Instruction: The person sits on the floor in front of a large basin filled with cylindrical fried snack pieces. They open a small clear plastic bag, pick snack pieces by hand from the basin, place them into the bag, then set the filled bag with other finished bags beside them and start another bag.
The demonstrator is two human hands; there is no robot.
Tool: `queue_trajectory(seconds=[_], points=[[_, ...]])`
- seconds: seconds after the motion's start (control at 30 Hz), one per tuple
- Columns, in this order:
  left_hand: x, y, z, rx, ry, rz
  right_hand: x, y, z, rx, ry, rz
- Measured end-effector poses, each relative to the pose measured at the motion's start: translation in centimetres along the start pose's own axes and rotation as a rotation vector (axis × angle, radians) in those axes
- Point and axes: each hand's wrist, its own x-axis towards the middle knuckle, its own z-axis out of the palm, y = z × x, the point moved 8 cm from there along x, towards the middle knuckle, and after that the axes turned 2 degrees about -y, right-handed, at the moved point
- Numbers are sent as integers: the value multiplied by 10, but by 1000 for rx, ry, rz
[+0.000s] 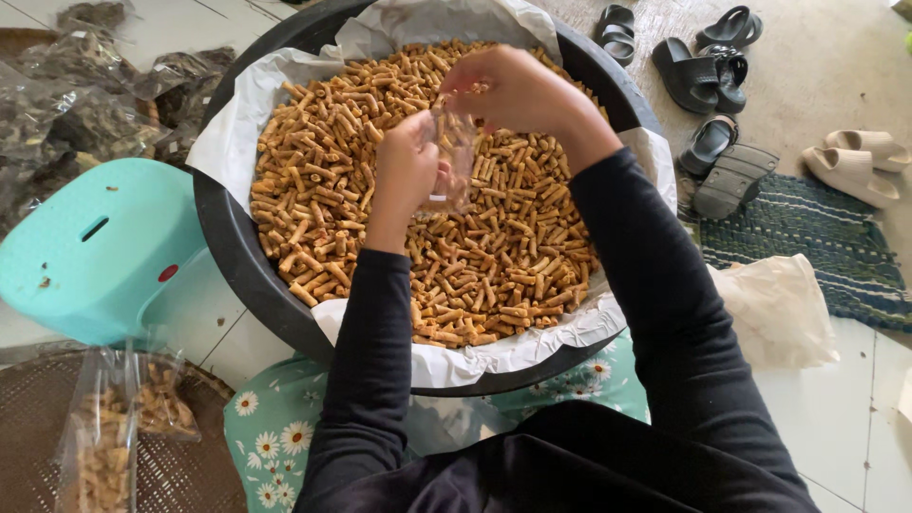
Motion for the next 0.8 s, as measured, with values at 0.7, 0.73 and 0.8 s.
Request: queue_trajectory(seconds=[0.7, 0.73, 0.8], points=[[-437, 76, -377, 462, 629, -56, -90, 145, 219, -760, -323, -65], [-450, 75, -394, 546, 683, -88, -89, 143, 219, -699, -313, -17], [-464, 65, -422, 619, 679, -193, -92, 135, 217, -620, -331, 70]])
